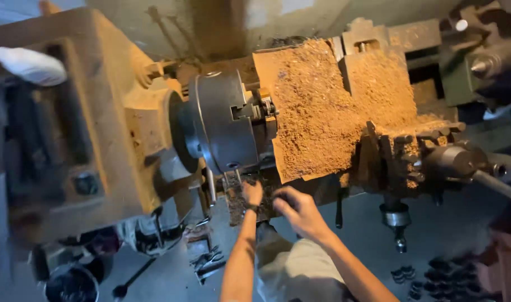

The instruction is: The person grinds a cylindrical metal part against a bench grinder, then walks to a lathe. They place the part into the lathe chuck, secure it with a tool, and proceed to tighten the chuck using a chuck key.

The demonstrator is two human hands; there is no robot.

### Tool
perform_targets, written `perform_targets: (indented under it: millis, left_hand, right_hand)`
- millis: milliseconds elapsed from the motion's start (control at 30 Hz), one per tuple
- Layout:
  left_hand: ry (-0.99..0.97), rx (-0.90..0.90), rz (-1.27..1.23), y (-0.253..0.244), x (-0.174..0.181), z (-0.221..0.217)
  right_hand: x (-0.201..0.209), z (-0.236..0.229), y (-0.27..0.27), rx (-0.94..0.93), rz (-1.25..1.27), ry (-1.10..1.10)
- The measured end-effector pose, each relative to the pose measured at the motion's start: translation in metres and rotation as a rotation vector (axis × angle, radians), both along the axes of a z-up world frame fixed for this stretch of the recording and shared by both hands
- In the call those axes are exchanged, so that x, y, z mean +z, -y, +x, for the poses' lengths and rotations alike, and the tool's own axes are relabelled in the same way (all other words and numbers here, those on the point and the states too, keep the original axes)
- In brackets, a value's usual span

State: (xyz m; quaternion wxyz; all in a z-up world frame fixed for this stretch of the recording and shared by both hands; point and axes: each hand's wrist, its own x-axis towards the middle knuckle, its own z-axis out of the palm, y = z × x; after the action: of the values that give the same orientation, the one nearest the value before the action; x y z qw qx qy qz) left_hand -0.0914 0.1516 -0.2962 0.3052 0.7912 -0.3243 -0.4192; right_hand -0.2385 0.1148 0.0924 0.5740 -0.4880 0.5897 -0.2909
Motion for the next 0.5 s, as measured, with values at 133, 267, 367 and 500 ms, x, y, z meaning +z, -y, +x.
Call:
perform_targets:
  millis: [133, 267, 367, 500]
  left_hand:
    - [-0.360, 0.233, 0.048, 0.045, -0.083, 0.000]
    - [0.020, -0.085, 0.090, 0.056, -0.077, 0.007]
    - [-0.031, -0.057, -0.017, 0.025, -0.023, 0.018]
    - [-0.042, -0.269, -0.046, -0.064, 0.082, 0.051]
  right_hand:
    - [-0.014, -0.003, -0.026, 0.045, 0.135, -0.196]
    - [-0.019, -0.013, -0.029, -0.015, 0.161, -0.217]
    - [-0.016, -0.013, -0.032, 0.054, 0.184, -0.253]
    - [-0.054, -0.009, -0.050, 0.179, -0.024, -0.302]
